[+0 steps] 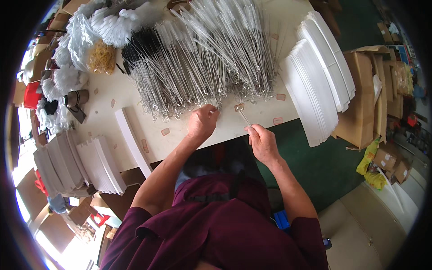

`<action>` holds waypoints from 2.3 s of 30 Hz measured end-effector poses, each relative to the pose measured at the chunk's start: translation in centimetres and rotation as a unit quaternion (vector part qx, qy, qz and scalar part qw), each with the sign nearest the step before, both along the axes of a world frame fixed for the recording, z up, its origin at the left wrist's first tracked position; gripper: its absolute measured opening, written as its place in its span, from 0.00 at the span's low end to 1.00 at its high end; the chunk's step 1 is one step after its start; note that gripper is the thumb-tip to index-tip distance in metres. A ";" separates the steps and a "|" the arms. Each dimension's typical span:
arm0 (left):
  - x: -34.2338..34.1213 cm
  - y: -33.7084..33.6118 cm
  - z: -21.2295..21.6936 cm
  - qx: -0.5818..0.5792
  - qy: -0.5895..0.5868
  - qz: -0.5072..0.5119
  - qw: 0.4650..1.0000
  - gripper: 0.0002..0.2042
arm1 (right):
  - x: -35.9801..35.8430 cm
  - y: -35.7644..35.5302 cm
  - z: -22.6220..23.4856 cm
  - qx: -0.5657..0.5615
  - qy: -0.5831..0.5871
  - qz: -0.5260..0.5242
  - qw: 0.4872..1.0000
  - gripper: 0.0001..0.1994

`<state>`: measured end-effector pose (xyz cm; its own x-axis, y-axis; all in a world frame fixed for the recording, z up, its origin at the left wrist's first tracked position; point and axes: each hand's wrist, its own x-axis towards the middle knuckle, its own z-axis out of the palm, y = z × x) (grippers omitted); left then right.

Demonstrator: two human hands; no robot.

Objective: Packing bundles of brushes into long cardboard boxes.

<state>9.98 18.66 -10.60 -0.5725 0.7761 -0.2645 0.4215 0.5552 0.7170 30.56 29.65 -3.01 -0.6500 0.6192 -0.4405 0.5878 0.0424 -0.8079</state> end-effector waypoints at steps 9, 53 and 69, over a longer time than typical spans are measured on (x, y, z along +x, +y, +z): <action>-0.7 -0.9 2.4 0.098 -0.036 0.007 0.995 0.07 | -1.1 1.3 1.8 -0.208 -0.028 -0.114 0.971 0.14; -15.8 -12.2 2.6 -0.045 0.043 0.314 0.947 0.16 | -11.3 -2.3 -1.0 -0.058 -0.001 0.108 0.992 0.13; -12.1 -13.0 1.6 -0.015 -0.016 0.233 0.972 0.12 | -13.8 -4.1 -0.7 -0.058 0.008 0.138 0.989 0.13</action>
<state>-2.15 5.70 -9.00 -0.8507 0.4268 -0.3068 0.0973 0.7015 0.7060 16.79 25.59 -3.70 -0.7950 0.3629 -0.4860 0.5532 0.1051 -0.8264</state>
